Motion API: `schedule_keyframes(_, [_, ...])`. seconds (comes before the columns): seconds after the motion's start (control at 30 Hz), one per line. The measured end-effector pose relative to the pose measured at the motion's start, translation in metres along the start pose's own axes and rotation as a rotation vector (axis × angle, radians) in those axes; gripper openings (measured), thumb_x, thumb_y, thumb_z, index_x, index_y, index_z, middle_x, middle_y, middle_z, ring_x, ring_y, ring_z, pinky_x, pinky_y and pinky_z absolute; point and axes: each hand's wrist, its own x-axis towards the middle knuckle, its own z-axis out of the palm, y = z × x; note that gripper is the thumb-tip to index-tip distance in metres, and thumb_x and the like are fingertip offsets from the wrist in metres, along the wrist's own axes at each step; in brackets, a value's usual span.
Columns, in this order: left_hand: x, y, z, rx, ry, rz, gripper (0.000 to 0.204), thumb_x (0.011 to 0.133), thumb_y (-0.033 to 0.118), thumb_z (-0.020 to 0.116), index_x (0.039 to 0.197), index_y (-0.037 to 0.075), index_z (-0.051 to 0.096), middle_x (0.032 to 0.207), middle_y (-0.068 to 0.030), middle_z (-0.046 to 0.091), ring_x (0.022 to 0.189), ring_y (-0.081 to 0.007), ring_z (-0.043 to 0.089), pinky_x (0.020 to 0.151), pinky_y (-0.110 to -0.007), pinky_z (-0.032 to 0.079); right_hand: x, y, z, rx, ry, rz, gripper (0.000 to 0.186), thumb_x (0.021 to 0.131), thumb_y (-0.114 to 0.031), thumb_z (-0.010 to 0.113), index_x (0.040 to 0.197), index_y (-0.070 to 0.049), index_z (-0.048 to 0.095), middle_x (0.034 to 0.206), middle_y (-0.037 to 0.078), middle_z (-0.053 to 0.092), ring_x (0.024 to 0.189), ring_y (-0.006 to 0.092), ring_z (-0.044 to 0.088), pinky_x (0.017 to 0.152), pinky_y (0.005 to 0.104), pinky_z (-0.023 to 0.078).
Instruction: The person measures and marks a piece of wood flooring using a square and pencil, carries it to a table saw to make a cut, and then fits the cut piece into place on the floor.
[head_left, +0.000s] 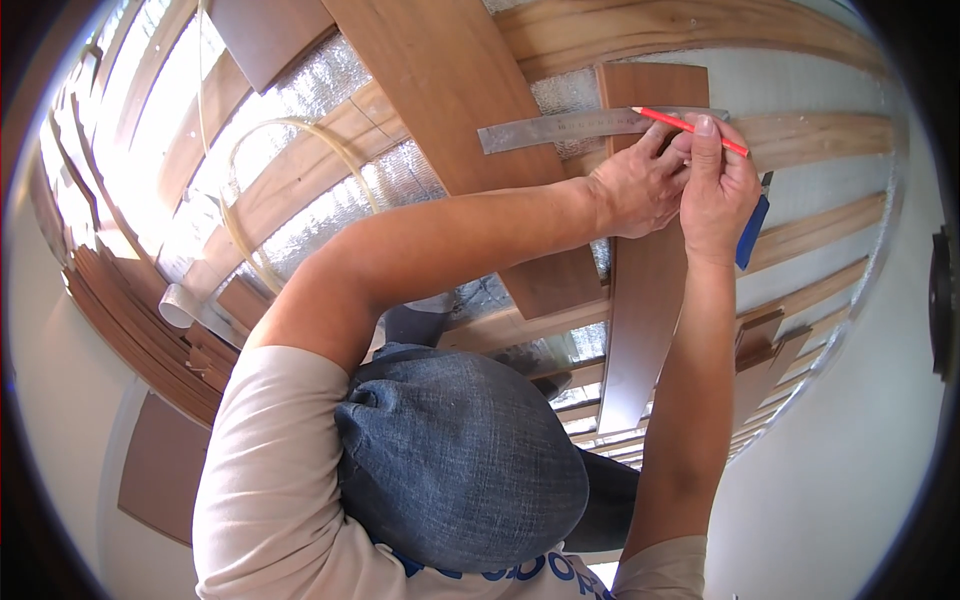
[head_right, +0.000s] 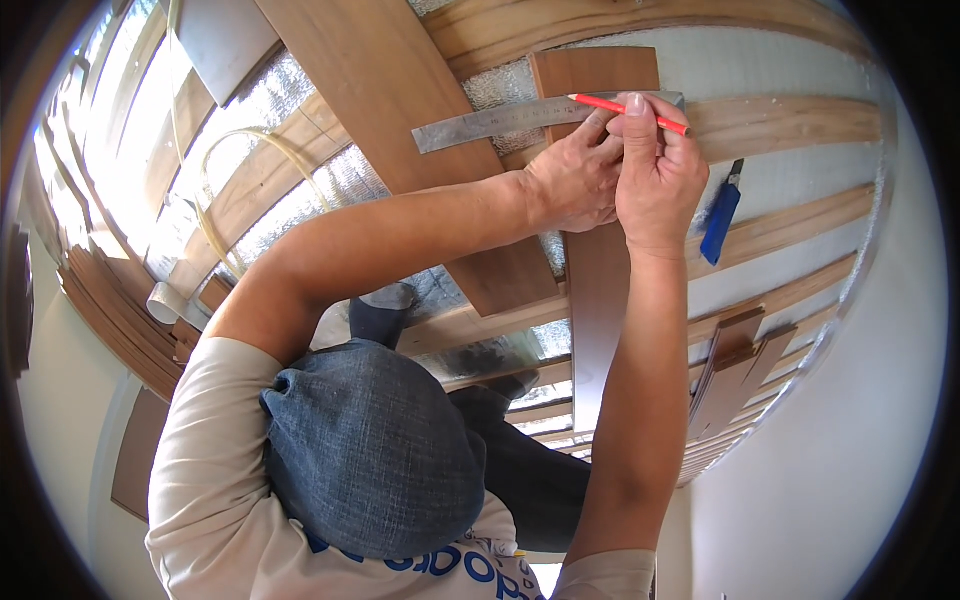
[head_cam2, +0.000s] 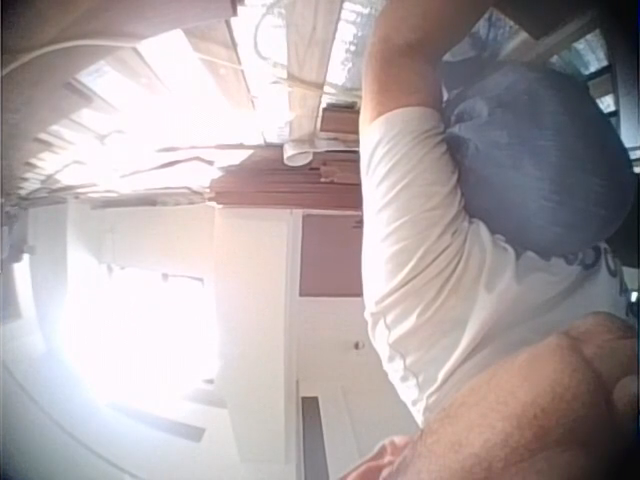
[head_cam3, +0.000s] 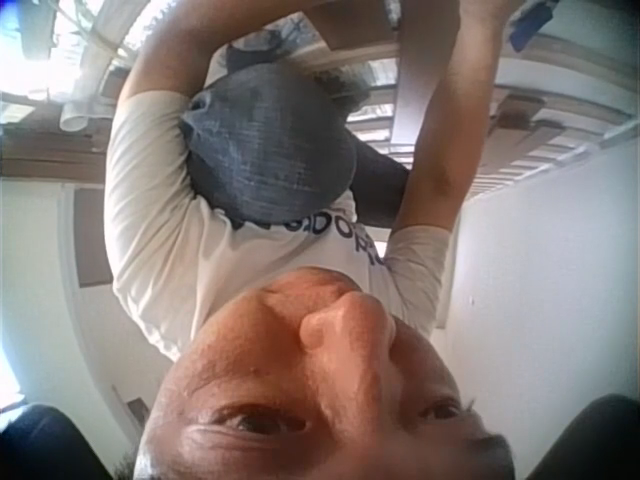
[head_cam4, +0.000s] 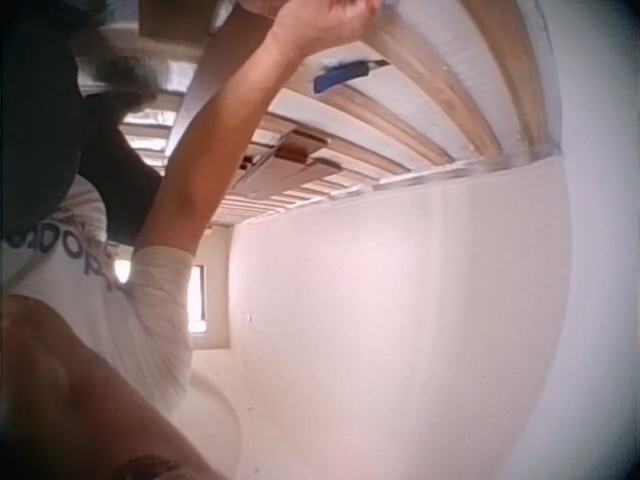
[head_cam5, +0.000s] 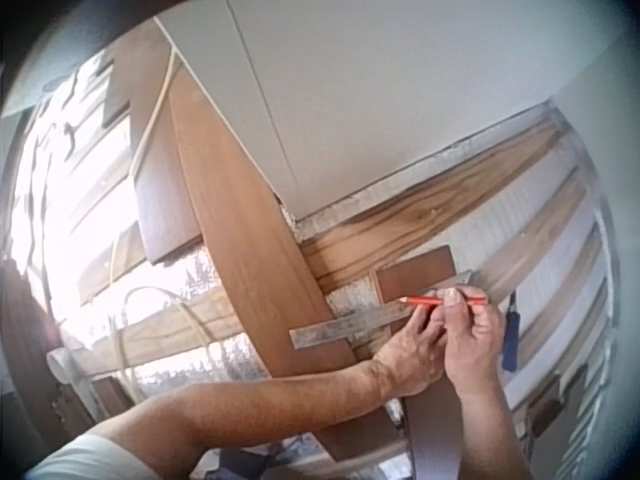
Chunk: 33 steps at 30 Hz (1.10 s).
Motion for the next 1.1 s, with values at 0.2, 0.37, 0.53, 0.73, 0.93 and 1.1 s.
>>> schedule_keyframes(0.2, [0.002, -0.003, -0.004, -0.063, 0.026, 0.019, 0.044, 0.1, 0.042, 0.054, 0.126, 0.018, 0.079, 0.148, -0.0038, 0.061, 0.145, -0.0406, 0.04, 0.123, -0.066, 0.026, 0.007, -0.006, -0.006, 0.006, 0.006, -0.037, 0.029, 0.108, -0.03, 0.066, 0.11, -0.002, 0.074, 0.086, 0.006, 0.077, 0.082, 0.0127, 0.069, 0.076, 0.0279, 0.055])
schedule_keyframes(0.37, [0.003, -0.002, 0.003, -0.124, -0.145, 0.051, 0.049, 0.1, 0.045, 0.056, 0.133, 0.014, 0.075, 0.154, -0.0077, 0.055, 0.148, -0.0411, 0.038, 0.122, -0.066, 0.027, 0.009, -0.005, -0.003, -0.078, -0.046, -0.098, 0.026, 0.106, -0.028, 0.069, 0.112, -0.004, 0.075, 0.088, 0.009, 0.077, 0.081, 0.0153, 0.069, 0.078, 0.0291, 0.055])
schedule_keyframes(0.53, [0.006, 0.002, -0.001, -0.048, 0.162, -0.075, 0.058, 0.097, 0.046, 0.063, 0.144, 0.012, 0.067, 0.157, -0.0067, 0.049, 0.15, -0.0357, 0.038, 0.125, -0.06, 0.028, 0.011, 0.006, -0.071, -0.178, 0.318, 0.008, 0.025, 0.107, -0.024, 0.066, 0.119, -0.004, 0.074, 0.089, 0.004, 0.075, 0.082, 0.0142, 0.067, 0.08, 0.0298, 0.055])
schedule_keyframes(0.73, [-0.007, -0.004, -0.009, -0.091, 0.188, -0.065, 0.062, 0.096, 0.042, 0.065, 0.148, 0.009, 0.06, 0.163, -0.0103, 0.045, 0.151, -0.0319, 0.039, 0.124, -0.053, 0.033, -0.065, 0.042, -0.081, -0.394, 0.115, 0.088, 0.033, 0.103, -0.015, 0.067, 0.134, -0.001, 0.066, 0.119, 0.014, 0.071, 0.101, 0.023, 0.069, 0.09, 0.0359, 0.056])
schedule_keyframes(0.93, [-0.073, -0.034, -0.061, -0.121, 0.145, -0.335, 0.063, 0.085, 0.02, 0.07, 0.145, 0.005, 0.058, 0.133, -0.0141, 0.06, 0.123, -0.0298, 0.057, 0.1, -0.042, 0.048, -0.116, 0.057, -0.064, -0.677, 0.065, 0.097, 0.045, 0.1, -0.011, 0.068, 0.143, -0.003, 0.06, 0.155, 0.024, 0.047, 0.139, 0.0433, 0.049, 0.117, 0.0477, 0.042])
schedule_keyframes(1.1, [-0.08, -0.051, -0.07, -0.192, 0.011, -0.393, 0.05, 0.088, 0.014, 0.07, 0.137, 0.004, 0.063, 0.117, -0.008, 0.063, 0.108, -0.026, 0.062, 0.09, -0.042, 0.052, -0.174, 0.06, -0.053, -0.572, 0.059, 0.139, 0.065, 0.097, -0.022, 0.075, 0.152, -0.001, 0.048, 0.159, 0.029, 0.039, 0.144, 0.0468, 0.042, 0.12, 0.0533, 0.038])
